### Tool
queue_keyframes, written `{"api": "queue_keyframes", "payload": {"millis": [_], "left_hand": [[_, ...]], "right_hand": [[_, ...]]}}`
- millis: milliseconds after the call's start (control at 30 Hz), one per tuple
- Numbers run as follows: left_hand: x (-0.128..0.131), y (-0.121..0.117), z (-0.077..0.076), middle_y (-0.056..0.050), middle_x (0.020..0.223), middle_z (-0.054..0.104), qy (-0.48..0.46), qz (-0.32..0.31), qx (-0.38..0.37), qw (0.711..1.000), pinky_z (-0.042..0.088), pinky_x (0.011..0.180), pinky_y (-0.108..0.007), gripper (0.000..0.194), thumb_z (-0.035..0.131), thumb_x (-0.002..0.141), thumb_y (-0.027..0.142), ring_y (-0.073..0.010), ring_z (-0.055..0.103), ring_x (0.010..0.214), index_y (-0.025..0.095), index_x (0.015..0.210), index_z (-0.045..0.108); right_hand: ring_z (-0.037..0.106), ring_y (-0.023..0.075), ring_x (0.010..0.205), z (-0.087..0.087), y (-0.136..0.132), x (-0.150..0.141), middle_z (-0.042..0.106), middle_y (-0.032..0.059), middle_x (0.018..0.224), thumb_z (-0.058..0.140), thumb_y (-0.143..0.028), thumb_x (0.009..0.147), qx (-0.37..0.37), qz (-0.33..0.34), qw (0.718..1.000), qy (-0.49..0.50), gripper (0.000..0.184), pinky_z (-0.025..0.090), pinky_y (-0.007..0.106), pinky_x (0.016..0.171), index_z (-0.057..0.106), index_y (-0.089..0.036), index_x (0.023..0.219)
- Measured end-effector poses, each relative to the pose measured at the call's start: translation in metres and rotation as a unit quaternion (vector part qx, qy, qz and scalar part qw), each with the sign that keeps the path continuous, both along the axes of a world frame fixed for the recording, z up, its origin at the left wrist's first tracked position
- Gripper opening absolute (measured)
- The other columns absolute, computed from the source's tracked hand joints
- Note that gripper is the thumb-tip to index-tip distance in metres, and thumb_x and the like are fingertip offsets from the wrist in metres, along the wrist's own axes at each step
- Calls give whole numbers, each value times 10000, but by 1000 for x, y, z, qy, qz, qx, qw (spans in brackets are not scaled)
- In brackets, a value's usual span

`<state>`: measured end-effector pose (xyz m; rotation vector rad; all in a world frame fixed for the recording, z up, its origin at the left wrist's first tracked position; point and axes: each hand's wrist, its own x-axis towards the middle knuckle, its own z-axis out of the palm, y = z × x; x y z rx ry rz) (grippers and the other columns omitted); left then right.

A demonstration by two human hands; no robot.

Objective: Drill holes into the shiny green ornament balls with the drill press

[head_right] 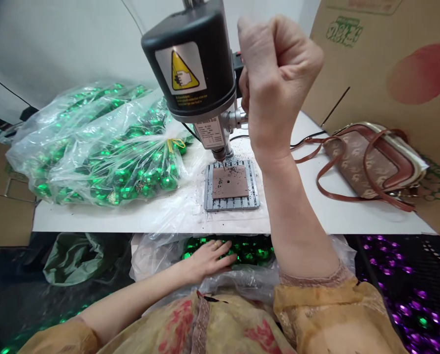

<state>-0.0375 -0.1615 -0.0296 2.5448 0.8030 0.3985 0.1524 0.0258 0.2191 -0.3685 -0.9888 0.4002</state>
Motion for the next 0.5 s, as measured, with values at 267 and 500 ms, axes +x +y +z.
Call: {"api": "queue_keyframes", "payload": {"millis": [267,500], "left_hand": [[-13,37,35,-28,941,772,-126,127,9,984,557,775,-377,156,596,821,253,-215,698,881,333,821,730],[-45,227,69,-107,886,729,-153,425,46,891,511,907,-463,262,497,764,59,-275,671,896,160,854,722]], "right_hand": [[290,54,345,-2,-11,2,330,-80,401,614,-165,822,-43,4,999,-15,398,169,260,376,365,-219,516],[287,23,345,-4,-11,2,354,-78,394,599,-190,843,-37,-12,999,-31,423,185,237,383,345,-191,504]]}}
